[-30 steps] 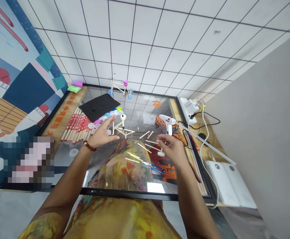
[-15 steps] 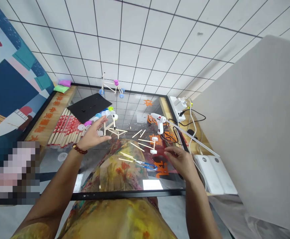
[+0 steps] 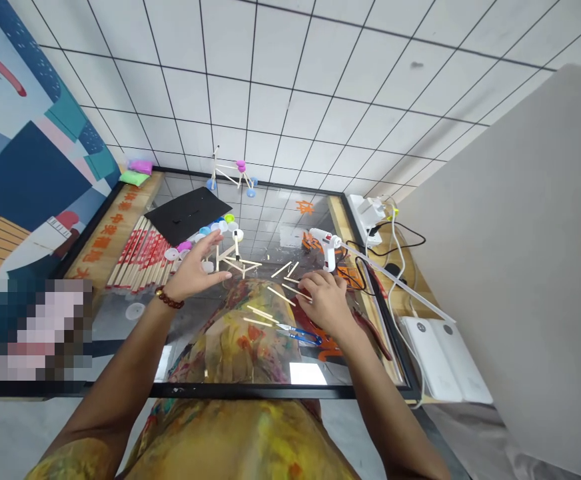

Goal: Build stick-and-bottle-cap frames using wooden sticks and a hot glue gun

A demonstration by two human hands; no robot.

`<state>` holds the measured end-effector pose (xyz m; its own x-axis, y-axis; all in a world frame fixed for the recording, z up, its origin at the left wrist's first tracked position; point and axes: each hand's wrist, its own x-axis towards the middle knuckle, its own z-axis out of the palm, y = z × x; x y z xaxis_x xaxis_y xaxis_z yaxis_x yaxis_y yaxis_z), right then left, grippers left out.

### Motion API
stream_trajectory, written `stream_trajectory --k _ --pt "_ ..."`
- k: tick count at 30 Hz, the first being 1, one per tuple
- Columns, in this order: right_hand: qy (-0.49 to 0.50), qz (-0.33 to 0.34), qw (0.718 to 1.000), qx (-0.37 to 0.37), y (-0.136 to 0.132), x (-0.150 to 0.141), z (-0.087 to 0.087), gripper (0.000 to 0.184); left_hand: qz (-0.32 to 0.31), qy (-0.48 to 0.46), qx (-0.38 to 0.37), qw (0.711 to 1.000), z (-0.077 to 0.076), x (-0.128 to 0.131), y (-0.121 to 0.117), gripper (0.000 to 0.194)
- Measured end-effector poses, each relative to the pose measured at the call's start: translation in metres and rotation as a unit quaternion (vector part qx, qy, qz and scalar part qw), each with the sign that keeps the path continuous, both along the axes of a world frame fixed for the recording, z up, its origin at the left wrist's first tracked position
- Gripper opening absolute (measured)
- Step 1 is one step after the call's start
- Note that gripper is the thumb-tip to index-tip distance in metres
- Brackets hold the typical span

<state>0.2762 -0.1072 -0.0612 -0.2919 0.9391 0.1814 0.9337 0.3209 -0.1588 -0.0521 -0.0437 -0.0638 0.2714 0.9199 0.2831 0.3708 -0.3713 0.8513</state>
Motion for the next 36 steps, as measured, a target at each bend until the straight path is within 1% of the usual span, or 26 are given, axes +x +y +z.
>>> stream_trajectory --k 3,5,8,11,13,16,17,18,20,22,24,26,31,36 --pt "0.009 0.023 1.0 -0.001 0.002 0.001 -0.003 0.012 0.014 0.021 0.029 0.999 0.004 0.007 -0.004 0.088" --pt "0.036 0.023 0.999 0.0 0.001 0.002 -0.002 0.014 0.022 0.035 0.051 0.998 0.008 0.012 -0.006 0.083" --pt "0.106 0.018 0.994 -0.007 0.0 0.003 0.005 0.012 0.027 0.04 0.071 0.996 0.012 0.018 -0.007 0.079" --pt "0.187 0.014 0.982 -0.008 0.001 -0.002 0.014 0.01 0.037 0.049 0.071 0.996 0.013 0.023 -0.004 0.074" --pt "0.245 0.013 0.969 -0.006 0.005 -0.008 0.016 0.009 0.045 0.051 0.067 0.995 0.012 0.027 -0.002 0.061" --pt "0.33 0.021 0.944 -0.018 0.012 -0.022 0.014 0.009 0.044 0.038 0.063 0.996 0.011 0.032 0.001 0.025" --pt "0.351 0.025 0.936 -0.024 0.015 -0.027 0.012 0.009 0.042 0.032 0.059 0.997 0.01 0.034 0.002 0.017" --pt "0.37 0.029 0.928 -0.03 0.018 -0.032 0.01 0.009 0.041 0.023 0.053 0.997 0.01 0.035 0.002 0.013" --pt "0.398 0.034 0.916 -0.043 0.023 -0.041 0.006 0.009 0.053 -0.005 0.032 0.998 0.008 0.034 0.003 0.014" --pt "0.417 0.034 0.907 -0.052 0.028 -0.049 0.002 0.009 0.085 -0.05 0.006 0.995 0.005 0.032 0.004 0.017" --pt "0.427 0.036 0.902 -0.049 0.035 -0.056 0.0 0.009 0.11 -0.097 -0.014 0.989 0.003 0.028 0.005 0.021" --pt "0.43 0.044 0.901 -0.042 0.043 -0.062 -0.001 0.008 0.121 -0.122 -0.014 0.985 0.003 0.024 0.006 0.023" --pt "0.422 0.051 0.904 -0.048 0.064 -0.076 0.001 0.007 0.124 -0.115 0.02 0.985 0.006 0.022 0.006 0.019" --pt "0.408 0.069 0.91 -0.03 0.071 -0.078 -0.003 0.004 0.12 -0.115 0.015 0.986 0.006 0.025 0.007 0.017"
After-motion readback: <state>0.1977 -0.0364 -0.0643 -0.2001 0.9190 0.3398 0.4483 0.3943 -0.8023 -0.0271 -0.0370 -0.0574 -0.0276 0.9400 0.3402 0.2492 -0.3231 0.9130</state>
